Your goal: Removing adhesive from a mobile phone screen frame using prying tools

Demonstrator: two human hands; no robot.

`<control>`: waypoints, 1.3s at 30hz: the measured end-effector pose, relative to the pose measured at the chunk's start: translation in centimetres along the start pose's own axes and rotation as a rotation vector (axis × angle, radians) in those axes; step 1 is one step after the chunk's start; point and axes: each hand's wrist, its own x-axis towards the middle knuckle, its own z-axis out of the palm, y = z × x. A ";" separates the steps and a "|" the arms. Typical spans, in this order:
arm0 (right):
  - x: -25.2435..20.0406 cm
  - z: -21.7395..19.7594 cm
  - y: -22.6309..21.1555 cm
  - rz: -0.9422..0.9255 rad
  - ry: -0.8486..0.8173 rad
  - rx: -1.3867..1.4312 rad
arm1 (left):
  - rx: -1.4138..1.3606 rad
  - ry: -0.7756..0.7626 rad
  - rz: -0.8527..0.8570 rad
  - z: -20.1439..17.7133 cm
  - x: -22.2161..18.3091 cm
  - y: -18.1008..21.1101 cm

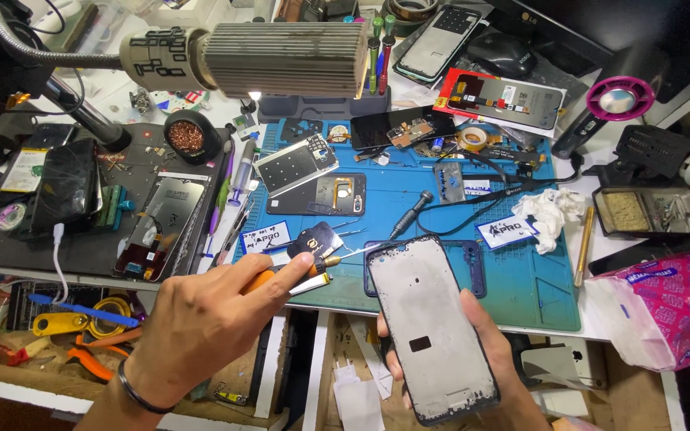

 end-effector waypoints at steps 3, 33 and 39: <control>0.1 -0.3 0.1 0.001 -0.007 0.046 | -0.028 -0.031 0.021 0.3 -0.2 -0.1; 0.0 0.8 0.3 -0.027 0.043 -0.046 | -0.027 0.008 0.032 0.5 -0.4 0.1; 0.1 0.1 0.1 -0.001 -0.009 0.020 | -0.039 0.007 0.039 0.4 -0.5 0.1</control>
